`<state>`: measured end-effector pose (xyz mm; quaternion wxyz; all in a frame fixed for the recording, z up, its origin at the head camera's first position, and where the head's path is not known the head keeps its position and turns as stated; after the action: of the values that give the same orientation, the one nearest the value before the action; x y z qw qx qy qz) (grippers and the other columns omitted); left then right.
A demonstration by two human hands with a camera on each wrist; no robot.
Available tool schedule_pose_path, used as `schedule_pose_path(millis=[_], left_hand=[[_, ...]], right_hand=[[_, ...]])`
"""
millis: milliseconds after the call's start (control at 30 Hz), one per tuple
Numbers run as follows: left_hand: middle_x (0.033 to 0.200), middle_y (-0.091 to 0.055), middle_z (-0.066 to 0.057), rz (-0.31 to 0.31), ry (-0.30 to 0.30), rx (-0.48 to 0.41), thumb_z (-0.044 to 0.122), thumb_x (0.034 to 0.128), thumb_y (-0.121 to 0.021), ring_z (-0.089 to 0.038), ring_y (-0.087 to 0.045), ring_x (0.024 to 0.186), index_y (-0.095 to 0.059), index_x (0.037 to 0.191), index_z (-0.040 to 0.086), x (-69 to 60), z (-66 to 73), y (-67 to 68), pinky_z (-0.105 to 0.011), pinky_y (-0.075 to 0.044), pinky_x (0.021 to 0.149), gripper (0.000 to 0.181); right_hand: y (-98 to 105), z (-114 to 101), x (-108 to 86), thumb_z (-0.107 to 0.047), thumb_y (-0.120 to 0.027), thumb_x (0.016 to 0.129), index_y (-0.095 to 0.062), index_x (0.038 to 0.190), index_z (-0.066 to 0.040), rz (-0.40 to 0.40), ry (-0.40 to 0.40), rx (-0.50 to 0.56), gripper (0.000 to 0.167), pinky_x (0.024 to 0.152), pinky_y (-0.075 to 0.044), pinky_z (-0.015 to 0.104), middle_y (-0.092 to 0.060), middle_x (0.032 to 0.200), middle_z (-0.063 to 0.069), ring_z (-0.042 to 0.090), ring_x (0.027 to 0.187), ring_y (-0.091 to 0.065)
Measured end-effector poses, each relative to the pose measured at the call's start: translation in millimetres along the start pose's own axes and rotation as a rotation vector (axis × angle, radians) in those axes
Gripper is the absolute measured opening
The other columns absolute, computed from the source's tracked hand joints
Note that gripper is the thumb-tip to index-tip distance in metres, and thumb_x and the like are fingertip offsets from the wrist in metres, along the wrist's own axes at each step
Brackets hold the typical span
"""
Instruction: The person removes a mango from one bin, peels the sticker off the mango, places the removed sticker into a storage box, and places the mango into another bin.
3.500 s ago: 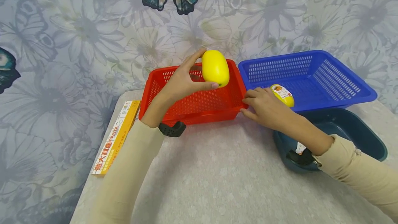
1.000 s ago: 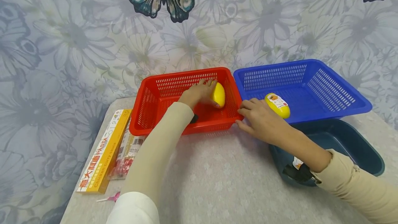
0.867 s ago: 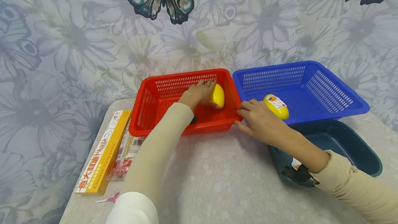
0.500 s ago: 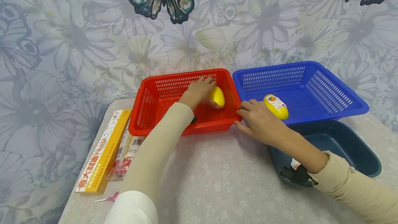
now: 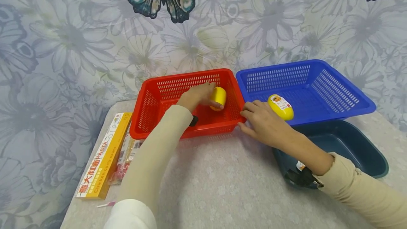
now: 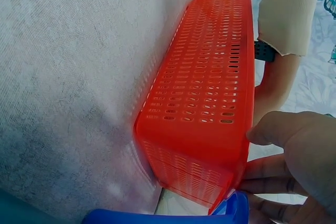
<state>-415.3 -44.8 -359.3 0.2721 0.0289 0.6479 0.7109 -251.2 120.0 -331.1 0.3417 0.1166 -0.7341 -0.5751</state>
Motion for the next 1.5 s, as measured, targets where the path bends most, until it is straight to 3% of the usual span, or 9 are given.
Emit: schedule_pose_path(millis=[167, 267, 433, 600, 800, 1067, 1267, 1500], left_hand=[[0.158, -0.031, -0.012, -0.029, -0.019, -0.003, 0.063, 0.0847, -0.068, -0.028, -0.030, 0.144, -0.021, 0.159, 0.011, -5.8, -1.5, 7.5, -0.047, -0.028, 0.116, 0.103], [0.162, -0.026, -0.012, -0.034, -0.040, -0.033, 0.059, 0.0881, -0.068, -0.027, -0.022, 0.149, -0.017, 0.160, 0.010, -8.8, -2.9, 11.5, -0.045, -0.022, 0.119, 0.101], [0.156, -0.037, -0.010, -0.071, -0.054, -0.102, 0.050, 0.0940, -0.065, -0.026, -0.033, 0.142, -0.025, 0.158, 0.009, -17.0, -7.4, 13.9, -0.045, -0.027, 0.117, 0.086], [0.149, -0.047, -0.007, -0.078, -0.054, -0.106, 0.048, 0.0975, -0.061, -0.025, -0.041, 0.135, -0.037, 0.154, 0.013, -29.4, -8.5, 18.3, -0.046, -0.033, 0.113, 0.071], [0.126, -0.060, -0.003, -0.002, -0.118, -0.135, 0.042, 0.0980, -0.063, -0.021, -0.052, 0.114, -0.053, 0.144, 0.014, -47.9, -2.2, 26.1, -0.042, -0.044, 0.102, 0.055], [0.126, -0.063, -0.002, 0.126, -0.226, -0.163, 0.035, 0.0991, -0.062, -0.022, -0.056, 0.118, -0.059, 0.138, 0.012, -70.6, -1.2, 25.7, -0.039, -0.045, 0.102, 0.046], [0.117, -0.066, -0.001, 0.228, -0.269, -0.219, 0.033, 0.0989, -0.064, -0.022, -0.059, 0.114, -0.063, 0.133, 0.010, -85.9, -3.3, 20.7, -0.037, -0.046, 0.099, 0.041], [0.119, -0.066, 0.002, 0.342, -0.309, -0.266, 0.032, 0.0992, -0.063, -0.018, -0.060, 0.105, -0.065, 0.130, 0.013, -111.0, -3.3, 18.0, -0.033, -0.049, 0.091, 0.036]], right_hand=[[0, 0, -0.5, -0.023, -0.074, 0.089, -0.073, 0.106, 0.003, -0.010, -0.016, 0.011, 0.032, 0.081, -0.046, 0.041, -0.063, 0.099, 0.011, 0.028, 0.093, -0.052], [0, 2, -1.2, -0.023, -0.075, 0.089, -0.073, 0.106, 0.003, -0.010, -0.024, 0.009, 0.032, 0.081, -0.045, 0.041, -0.063, 0.099, 0.011, 0.029, 0.093, -0.052], [-1, 2, -1.7, -0.024, -0.075, 0.089, -0.073, 0.106, 0.003, -0.009, -0.022, 0.011, 0.032, 0.079, -0.044, 0.040, -0.062, 0.098, 0.010, 0.028, 0.091, -0.051], [-3, 2, -2.2, -0.025, -0.074, 0.090, -0.074, 0.107, 0.003, -0.023, -0.028, 0.015, 0.032, 0.079, -0.044, 0.039, -0.062, 0.099, 0.010, 0.028, 0.092, -0.051], [-2, 2, -1.9, -0.025, -0.074, 0.089, -0.074, 0.108, 0.002, -0.021, -0.041, 0.009, 0.033, 0.078, -0.044, 0.039, -0.063, 0.100, 0.010, 0.028, 0.092, -0.051], [-4, 0, 1.3, -0.025, -0.073, 0.089, -0.073, 0.107, 0.002, -0.020, -0.026, 0.020, 0.032, 0.077, -0.044, 0.038, -0.062, 0.098, 0.010, 0.027, 0.091, -0.051], [-3, 0, 0.9, -0.025, -0.073, 0.090, -0.073, 0.106, 0.003, -0.012, -0.024, 0.016, 0.033, 0.076, -0.043, 0.038, -0.062, 0.097, 0.010, 0.028, 0.090, -0.051], [-1, 0, -0.8, -0.024, -0.074, 0.089, -0.073, 0.107, 0.004, 0.001, -0.022, 0.018, 0.033, 0.078, -0.044, 0.039, -0.062, 0.099, 0.011, 0.029, 0.092, -0.051]])
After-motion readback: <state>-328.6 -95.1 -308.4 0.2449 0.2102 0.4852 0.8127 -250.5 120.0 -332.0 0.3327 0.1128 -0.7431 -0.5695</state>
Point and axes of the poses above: each hand's wrist, its own x-axis towards the middle knuckle, its own y-axis out of the back of the hand, z = x × y, the point moved 5 cm from there along x, towards the middle knuckle
